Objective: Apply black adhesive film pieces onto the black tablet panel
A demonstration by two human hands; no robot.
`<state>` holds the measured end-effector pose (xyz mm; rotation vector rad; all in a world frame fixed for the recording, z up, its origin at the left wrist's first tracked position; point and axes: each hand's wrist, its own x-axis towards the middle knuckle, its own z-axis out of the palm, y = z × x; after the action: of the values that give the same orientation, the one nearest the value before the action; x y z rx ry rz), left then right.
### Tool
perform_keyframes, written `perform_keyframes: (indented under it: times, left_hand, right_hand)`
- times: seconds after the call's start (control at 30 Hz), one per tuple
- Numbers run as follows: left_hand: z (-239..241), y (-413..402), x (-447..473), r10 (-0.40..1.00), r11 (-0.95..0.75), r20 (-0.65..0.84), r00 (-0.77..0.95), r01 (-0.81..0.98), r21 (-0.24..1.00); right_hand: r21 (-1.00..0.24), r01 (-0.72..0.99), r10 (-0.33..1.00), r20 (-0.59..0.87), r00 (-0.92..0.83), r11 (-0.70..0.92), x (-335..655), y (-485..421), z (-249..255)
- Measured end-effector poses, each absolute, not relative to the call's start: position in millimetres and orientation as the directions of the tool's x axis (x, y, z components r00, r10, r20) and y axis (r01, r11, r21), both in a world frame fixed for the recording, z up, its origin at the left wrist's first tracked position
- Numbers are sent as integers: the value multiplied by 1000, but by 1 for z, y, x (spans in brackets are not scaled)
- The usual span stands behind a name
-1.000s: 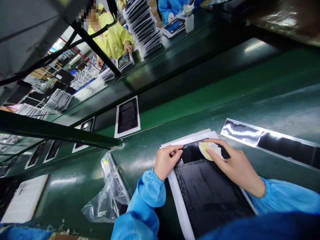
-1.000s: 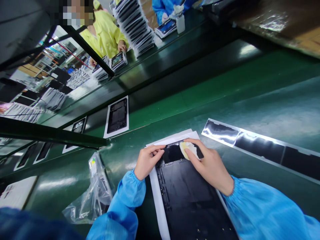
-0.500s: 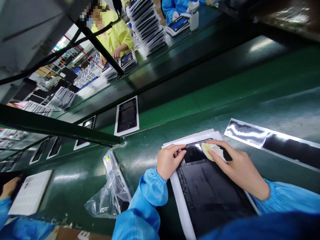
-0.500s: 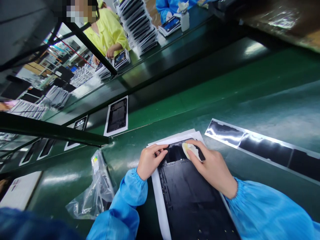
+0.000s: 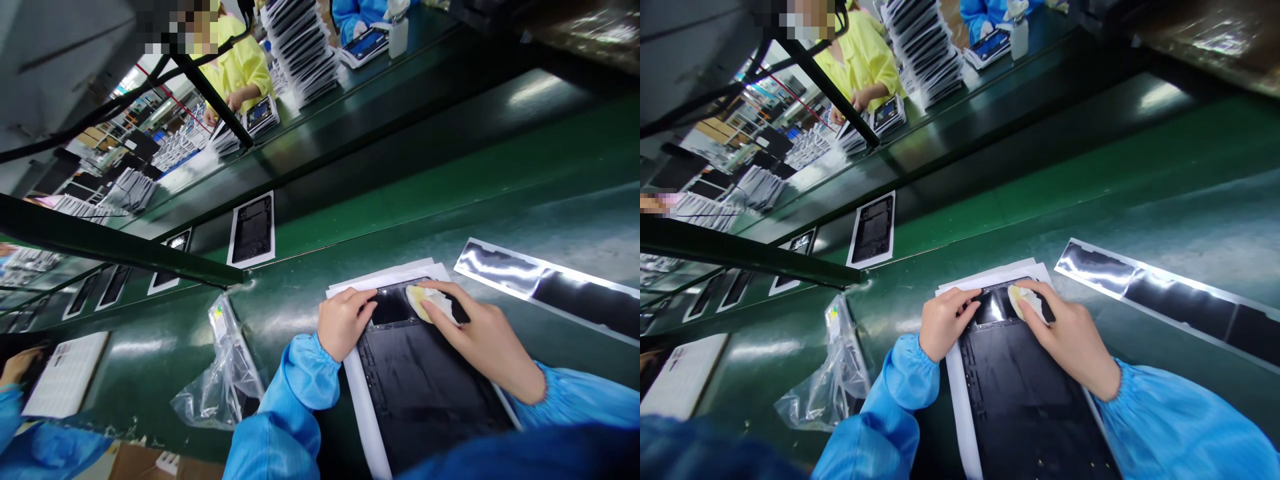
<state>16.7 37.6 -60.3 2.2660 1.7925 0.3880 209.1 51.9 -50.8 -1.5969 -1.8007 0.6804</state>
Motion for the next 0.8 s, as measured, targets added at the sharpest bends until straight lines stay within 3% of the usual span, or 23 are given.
perform_keyframes:
  times: [0.17,0.27,0.43,0.63,0.8]
  left_hand:
    - [-54,35,22,941,-311,145,305,950,17]
    - [-49,30,20,919,-339,179,351,936,-92]
    - [-47,20,9,810,-560,106,577,814,-152]
    - [-50,15,5,822,-544,76,564,819,-183]
    - [-46,6,2,796,-594,51,603,795,-121]
  right_hand:
    - [-738,662,991,111,-73,131,209,52,-51]
    - [-741,659,992,109,-69,128,210,52,-51]
    - [-744,656,992,109,-64,125,208,51,-51]
    - [-731,669,990,122,-72,138,212,51,-50]
    - [-705,688,985,141,-99,170,202,50,-49]
